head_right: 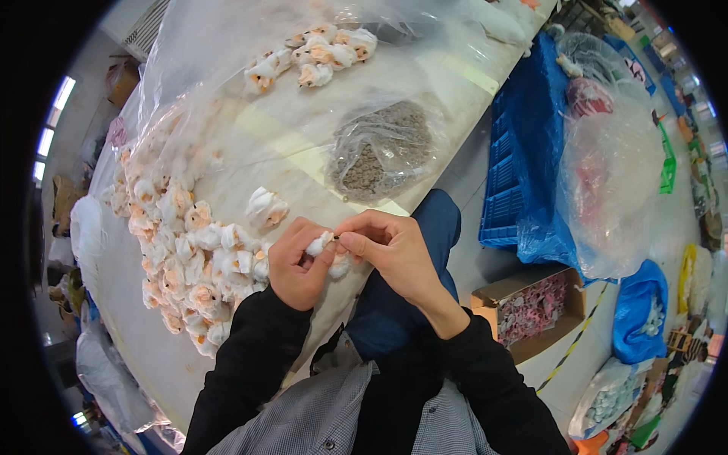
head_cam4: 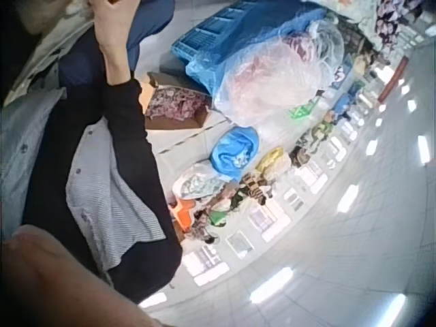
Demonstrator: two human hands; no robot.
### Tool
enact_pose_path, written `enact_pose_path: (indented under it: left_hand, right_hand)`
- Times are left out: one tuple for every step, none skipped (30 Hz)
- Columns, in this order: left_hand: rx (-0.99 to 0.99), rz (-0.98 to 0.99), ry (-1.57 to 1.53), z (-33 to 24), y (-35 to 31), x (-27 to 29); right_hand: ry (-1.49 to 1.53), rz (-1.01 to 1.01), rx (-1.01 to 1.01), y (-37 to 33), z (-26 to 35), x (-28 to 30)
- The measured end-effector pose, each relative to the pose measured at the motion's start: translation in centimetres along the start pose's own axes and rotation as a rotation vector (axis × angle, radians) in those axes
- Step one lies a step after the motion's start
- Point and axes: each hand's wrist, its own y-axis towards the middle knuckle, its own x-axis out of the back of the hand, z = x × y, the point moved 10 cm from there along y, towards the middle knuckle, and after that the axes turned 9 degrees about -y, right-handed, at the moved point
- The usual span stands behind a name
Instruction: The person repeatedly picks up small white stuffed duck bodies, inserts small black beads into the head area to form eyes, and places the finished items on a table. The process is continuous and repetitive throughout the clip.
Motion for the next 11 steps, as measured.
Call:
enact_pose_path:
  left_hand:
    - [0.001, 0.006, 0.0, 0.3, -0.1, 0.2]
    - [0.0, 0.003, -0.02, 0.3, -0.2, 0.4]
    - [-0.002, 0.0, -0.04, 0.3, -0.3, 0.3]
    - [0.002, 0.001, -0.052, 0.3, -0.4, 0.4]
    - [0.012, 0.001, -0.065, 0.4, -0.5, 0.4]
    - [0.022, 0.0, -0.079, 0.6, -0.5, 0.4]
    - [0.029, 0.004, -0.085, 0.7, -0.4, 0.5]
    - [0.016, -0.002, -0.082, 0.6, -0.5, 0.7]
    - [0.003, -0.007, -0.08, 0.5, -0.7, 0.8]
    - [-0.013, -0.011, -0.079, 0.4, -0.7, 0.8]
    - [0.011, -0.02, -0.086, 1.1, -0.7, 0.7]
  right_hand:
    - [-0.046, 0.004, -0.004, 0.0, 0.0, -0.1]
    - [-0.038, -0.001, -0.008, -0.1, 0.0, -0.1]
    - [-0.03, -0.005, -0.011, -0.1, 0.0, -0.1]
    - [-0.012, -0.008, -0.016, -0.2, -0.2, -0.2]
    - [-0.019, 0.002, -0.007, -0.1, 0.1, -0.3]
    - [0.001, 0.014, -0.019, -0.1, 0.0, -0.4]
    - [0.029, 0.026, -0.025, 0.0, -0.2, -0.4]
    - [0.056, 0.037, -0.032, 0.1, -0.4, -0.5]
    - [0.035, 0.035, -0.045, 0.2, -0.7, -0.5]
    - [0.012, 0.03, -0.056, 0.2, -0.8, -0.3]
    - [-0.011, 0.025, -0.068, 0.2, -1.0, -0.2]
